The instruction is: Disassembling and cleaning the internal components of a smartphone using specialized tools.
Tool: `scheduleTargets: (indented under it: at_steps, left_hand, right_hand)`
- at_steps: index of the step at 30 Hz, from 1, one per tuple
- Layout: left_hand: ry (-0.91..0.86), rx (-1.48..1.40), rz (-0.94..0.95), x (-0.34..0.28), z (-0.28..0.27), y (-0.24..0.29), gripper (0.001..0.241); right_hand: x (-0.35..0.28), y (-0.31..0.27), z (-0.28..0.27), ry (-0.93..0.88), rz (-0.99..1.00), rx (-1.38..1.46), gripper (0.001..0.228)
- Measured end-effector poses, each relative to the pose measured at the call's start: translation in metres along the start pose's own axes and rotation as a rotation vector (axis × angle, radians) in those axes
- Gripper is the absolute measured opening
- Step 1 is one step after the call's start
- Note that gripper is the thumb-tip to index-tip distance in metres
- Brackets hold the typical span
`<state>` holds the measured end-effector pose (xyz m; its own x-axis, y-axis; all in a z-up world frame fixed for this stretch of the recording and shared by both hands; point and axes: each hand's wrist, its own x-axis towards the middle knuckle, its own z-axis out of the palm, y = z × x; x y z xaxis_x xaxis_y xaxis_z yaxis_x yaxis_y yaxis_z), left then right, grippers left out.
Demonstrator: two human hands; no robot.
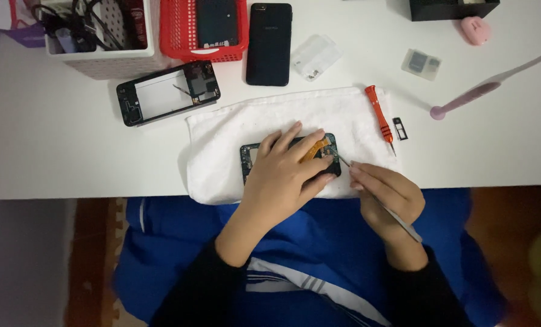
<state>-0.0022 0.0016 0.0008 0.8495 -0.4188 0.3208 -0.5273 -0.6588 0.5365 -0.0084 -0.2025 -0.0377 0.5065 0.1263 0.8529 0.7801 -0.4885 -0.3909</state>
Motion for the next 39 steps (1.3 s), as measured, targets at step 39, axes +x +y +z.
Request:
scheduleTargets:
  at_steps: [39]
  left_hand:
    - [0.242, -0.045, 0.096, -0.007, 0.003, -0.003, 0.026]
  right_hand:
    - [0.015, -0.012, -0.002, -0.008, 0.015, -0.014, 0.01]
